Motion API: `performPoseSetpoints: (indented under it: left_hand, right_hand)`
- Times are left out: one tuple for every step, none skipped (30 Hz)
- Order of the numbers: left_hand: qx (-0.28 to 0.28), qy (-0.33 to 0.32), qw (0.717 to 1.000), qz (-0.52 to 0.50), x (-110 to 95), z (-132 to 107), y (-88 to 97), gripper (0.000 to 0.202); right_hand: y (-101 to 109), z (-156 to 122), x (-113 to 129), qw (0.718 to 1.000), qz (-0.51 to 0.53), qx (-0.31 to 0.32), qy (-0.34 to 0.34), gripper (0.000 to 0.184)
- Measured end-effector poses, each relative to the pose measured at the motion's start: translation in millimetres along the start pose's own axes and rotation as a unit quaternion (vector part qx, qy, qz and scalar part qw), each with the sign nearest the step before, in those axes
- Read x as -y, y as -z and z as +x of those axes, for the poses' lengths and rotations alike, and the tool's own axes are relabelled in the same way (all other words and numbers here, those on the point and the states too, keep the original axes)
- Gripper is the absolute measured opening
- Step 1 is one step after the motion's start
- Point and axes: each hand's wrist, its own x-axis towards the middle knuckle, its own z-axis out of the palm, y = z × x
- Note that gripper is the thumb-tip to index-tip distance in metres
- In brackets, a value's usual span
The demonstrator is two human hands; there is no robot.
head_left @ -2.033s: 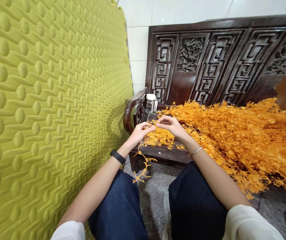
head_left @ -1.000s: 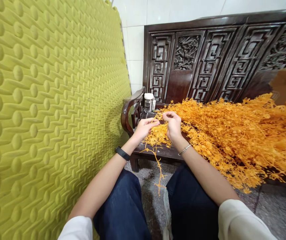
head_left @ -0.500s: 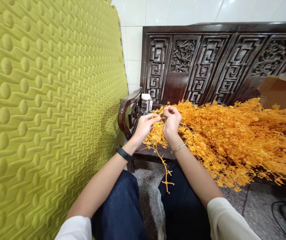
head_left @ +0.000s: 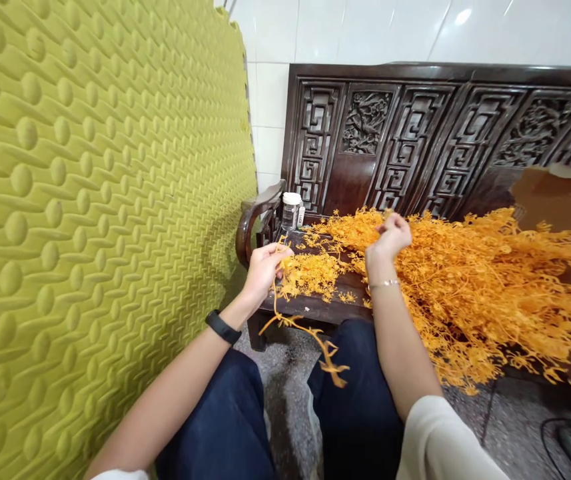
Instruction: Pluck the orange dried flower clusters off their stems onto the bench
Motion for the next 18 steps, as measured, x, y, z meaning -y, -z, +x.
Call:
performPoseSetpoints:
  left_hand:
    - [0.001, -0.006, 1.0, 0.006, 0, 0, 4.8, 0.02]
    - [0.005, -0.012, 1.0, 0.013, 1, 0, 9.3, 0.021]
    - [0.013, -0.014, 1.0, 0.021, 2, 0, 13.7, 0.024]
    - [0.023, -0.01, 0.999, 0.029, 3, 0, 18.0, 0.027]
    - [0.033, -0.006, 0.999, 0.037, 4, 0, 22.5, 0.03]
    - [0.041, -0.003, 0.998, 0.043, 5, -1, 27.2, 0.034]
    - [0.045, -0.003, 0.998, 0.049, 6, -1, 31.9, 0.038]
    - [0.046, -0.005, 0.997, 0.056, 7, -2, 36.5, 0.043]
    - [0.045, -0.011, 0.997, 0.062, 8, -2, 40.6, 0.046]
    - [0.044, -0.017, 0.997, 0.069, 8, -3, 44.1, 0.049]
    - [0.045, -0.021, 0.996, 0.075, 8, -3, 46.7, 0.052]
    - [0.048, -0.023, 0.995, 0.079, 8, -3, 48.5, 0.054]
    - [0.052, -0.022, 0.995, 0.082, 7, -3, 49.4, 0.055]
    - [0.055, -0.021, 0.995, 0.084, 7, -3, 49.5, 0.056]
    - [0.058, -0.019, 0.994, 0.085, 8, -3, 49.0, 0.057]
    - [0.061, -0.017, 0.994, 0.086, 8, -2, 48.2, 0.058]
    - [0.064, -0.017, 0.994, 0.087, 8, -2, 47.1, 0.058]
    - [0.068, -0.017, 0.994, 0.089, 9, -1, 46.0, 0.058]
  right_hand:
    - [4, 3, -4, 0.999, 0.001, -0.039, 0.005, 0.034]
    - [5, 2, -8, 0.998, 0.0, -0.068, 0.011, 0.035]
    - [4, -1, -12, 0.996, 0.001, -0.081, 0.022, 0.035]
    - [1, -6, -17, 0.996, -0.004, -0.079, 0.036, 0.035]
    - [-3, -11, -21, 0.997, -0.011, -0.06, 0.05, 0.035]
    - [-7, -16, -25, 0.997, -0.022, -0.029, 0.064, 0.034]
    - [-10, -21, -29, 0.997, -0.035, 0.002, 0.074, 0.033]
    - [-12, -25, -33, 0.995, -0.051, 0.033, 0.076, 0.031]
    - [-12, -27, -38, 0.993, -0.07, 0.066, 0.07, 0.03]
    - [-10, -28, -43, 0.989, -0.093, 0.104, 0.053, 0.03]
    - [-8, -27, -49, 0.982, -0.118, 0.143, 0.03, 0.033]
    - [-4, -26, -53, 0.972, -0.144, 0.183, 0.005, 0.037]
    - [-1, -25, -57, 0.961, -0.168, 0.218, -0.018, 0.041]
    - [3, -24, -58, 0.951, -0.187, 0.245, -0.037, 0.044]
    - [6, -23, -57, 0.944, -0.196, 0.261, -0.051, 0.043]
    - [8, -23, -54, 0.942, -0.192, 0.27, -0.061, 0.04]
    - [9, -25, -48, 0.943, -0.175, 0.276, -0.069, 0.035]
    - [8, -29, -39, 0.943, -0.148, 0.287, -0.075, 0.032]
